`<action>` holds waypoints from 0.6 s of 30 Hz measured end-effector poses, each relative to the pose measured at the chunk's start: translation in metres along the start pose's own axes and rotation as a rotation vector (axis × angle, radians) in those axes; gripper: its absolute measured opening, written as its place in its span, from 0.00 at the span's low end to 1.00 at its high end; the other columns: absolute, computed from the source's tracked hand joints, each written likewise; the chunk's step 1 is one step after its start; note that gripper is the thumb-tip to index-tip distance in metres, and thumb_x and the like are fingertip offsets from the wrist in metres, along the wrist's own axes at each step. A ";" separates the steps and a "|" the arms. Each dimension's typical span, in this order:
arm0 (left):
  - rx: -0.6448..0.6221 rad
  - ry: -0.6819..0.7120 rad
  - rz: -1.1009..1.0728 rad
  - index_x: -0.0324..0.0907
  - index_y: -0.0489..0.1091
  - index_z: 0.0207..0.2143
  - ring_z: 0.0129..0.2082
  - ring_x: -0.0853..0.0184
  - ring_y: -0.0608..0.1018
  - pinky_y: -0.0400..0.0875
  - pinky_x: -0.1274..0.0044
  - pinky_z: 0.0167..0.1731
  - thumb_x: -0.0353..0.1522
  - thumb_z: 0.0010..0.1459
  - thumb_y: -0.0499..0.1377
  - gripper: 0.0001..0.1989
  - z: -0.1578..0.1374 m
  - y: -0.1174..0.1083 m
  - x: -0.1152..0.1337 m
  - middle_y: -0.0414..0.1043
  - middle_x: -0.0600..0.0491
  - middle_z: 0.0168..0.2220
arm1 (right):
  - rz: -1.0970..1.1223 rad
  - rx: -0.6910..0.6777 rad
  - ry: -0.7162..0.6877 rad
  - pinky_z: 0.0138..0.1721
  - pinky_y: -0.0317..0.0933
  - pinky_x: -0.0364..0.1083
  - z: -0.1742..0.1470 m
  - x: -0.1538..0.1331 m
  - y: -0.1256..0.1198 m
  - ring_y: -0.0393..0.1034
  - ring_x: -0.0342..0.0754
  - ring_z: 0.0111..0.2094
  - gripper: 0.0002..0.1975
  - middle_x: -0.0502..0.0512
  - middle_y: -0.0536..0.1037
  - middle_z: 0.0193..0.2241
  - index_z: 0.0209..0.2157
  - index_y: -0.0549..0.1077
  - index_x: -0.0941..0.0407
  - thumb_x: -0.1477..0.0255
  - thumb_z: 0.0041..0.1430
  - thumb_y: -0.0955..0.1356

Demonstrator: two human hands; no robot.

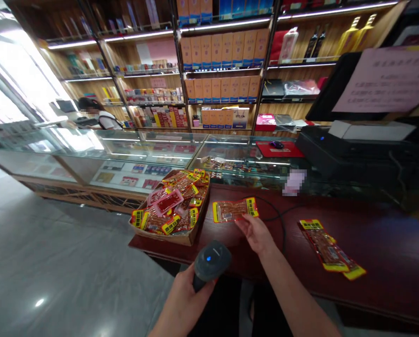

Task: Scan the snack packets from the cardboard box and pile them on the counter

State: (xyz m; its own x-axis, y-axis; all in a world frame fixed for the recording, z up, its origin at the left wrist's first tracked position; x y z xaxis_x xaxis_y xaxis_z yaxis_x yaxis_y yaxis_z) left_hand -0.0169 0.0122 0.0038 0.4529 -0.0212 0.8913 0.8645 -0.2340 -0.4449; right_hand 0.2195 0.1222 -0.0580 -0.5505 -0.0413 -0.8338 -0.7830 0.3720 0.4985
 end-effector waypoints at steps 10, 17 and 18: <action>-0.036 -0.125 -0.123 0.38 0.75 0.34 0.18 0.70 0.69 0.65 0.80 0.21 0.36 0.54 0.63 0.10 0.023 0.037 0.009 0.68 0.59 0.19 | 0.379 0.281 -0.069 0.50 0.78 0.51 -0.068 0.044 -0.075 0.82 0.48 0.41 0.12 0.45 0.85 0.37 0.37 0.79 0.51 0.74 0.49 0.77; -0.085 -0.009 -0.010 0.37 0.78 0.38 0.32 0.61 0.80 0.74 0.75 0.35 0.32 0.55 0.60 0.10 0.012 0.035 0.009 0.80 0.52 0.29 | 0.314 0.252 -0.115 0.53 0.76 0.55 -0.079 0.042 -0.070 0.79 0.51 0.48 0.11 0.46 0.85 0.42 0.40 0.80 0.49 0.69 0.52 0.76; -0.089 0.001 0.000 0.37 0.78 0.38 0.34 0.60 0.81 0.74 0.75 0.38 0.31 0.55 0.59 0.11 0.010 0.034 0.008 0.81 0.51 0.30 | 0.327 0.251 -0.109 0.53 0.76 0.55 -0.080 0.041 -0.069 0.80 0.51 0.48 0.11 0.47 0.85 0.42 0.39 0.80 0.50 0.69 0.52 0.77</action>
State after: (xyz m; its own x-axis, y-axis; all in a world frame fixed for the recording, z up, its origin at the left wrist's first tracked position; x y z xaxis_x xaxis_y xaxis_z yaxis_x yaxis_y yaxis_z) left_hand 0.0180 0.0137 -0.0046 0.4530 -0.0223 0.8912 0.8414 -0.3197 -0.4356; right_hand 0.2276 0.0203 -0.1076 -0.7136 0.2101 -0.6683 -0.4699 0.5639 0.6791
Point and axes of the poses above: each hand's wrist, its own z-axis towards the middle knuckle, its own y-axis out of the palm, x = y × z, the point moved 1 cm from there along z, towards the middle knuckle
